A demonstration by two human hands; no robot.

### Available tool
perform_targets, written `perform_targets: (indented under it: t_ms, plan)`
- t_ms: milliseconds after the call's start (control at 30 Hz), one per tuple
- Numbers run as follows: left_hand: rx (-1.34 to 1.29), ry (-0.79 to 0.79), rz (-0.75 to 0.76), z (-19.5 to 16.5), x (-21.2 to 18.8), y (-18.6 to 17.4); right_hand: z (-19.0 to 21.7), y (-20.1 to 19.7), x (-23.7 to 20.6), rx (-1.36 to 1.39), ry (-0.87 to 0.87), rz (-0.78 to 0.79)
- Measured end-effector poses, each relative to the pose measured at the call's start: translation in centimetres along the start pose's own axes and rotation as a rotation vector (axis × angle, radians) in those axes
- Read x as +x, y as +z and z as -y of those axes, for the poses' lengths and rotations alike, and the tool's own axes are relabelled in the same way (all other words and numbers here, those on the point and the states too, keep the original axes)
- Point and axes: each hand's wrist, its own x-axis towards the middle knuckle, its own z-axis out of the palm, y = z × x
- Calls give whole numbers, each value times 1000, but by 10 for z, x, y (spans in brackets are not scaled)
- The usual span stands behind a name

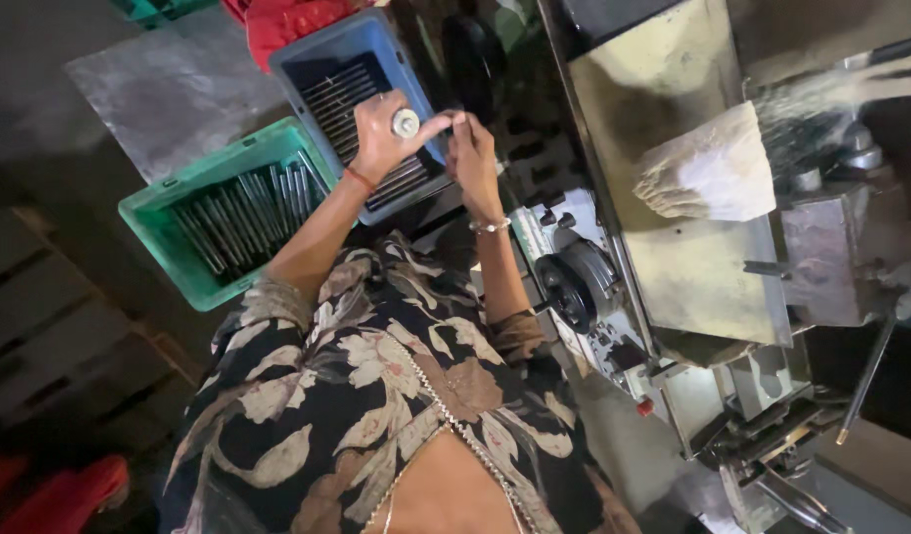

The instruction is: The person repeatedly picks up metal rods from a bin, places them into a grinding machine, and operates a lever to grind the ends. After each cycle, the person removes the rod and places it into a different bin.

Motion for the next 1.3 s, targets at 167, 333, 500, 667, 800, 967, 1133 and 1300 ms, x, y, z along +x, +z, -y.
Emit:
perform_targets:
  t_ms: [167, 333, 500, 667, 800, 967, 1133, 1300]
  plan:
    - [-522, -607, -247, 0, 3, 11, 3, 36, 11, 47, -91, -27]
    - [-459, -566, -205, 7, 5, 10, 1, 49, 1, 88, -169, -77]
    - [-340, -409, -205, 3, 7, 8, -6, 50, -7, 148, -242, -142]
    - [-317, -348, -158, -7, 14, 2, -9, 52, -14, 142, -295, -176]
    - [-445, -462, -140, -16, 14, -1, -7, 54, -18, 23, -384, -187]
    - [-776, -778, -135, -21, 8, -1, 4, 42, -12, -458, -686, -100]
    - [-782, -618, 101, -14, -17, 5, 5, 36, -11, -360, -666, -235]
    - [62, -603, 683, 16, -61, 20, 16, 20, -16, 13, -539, -438]
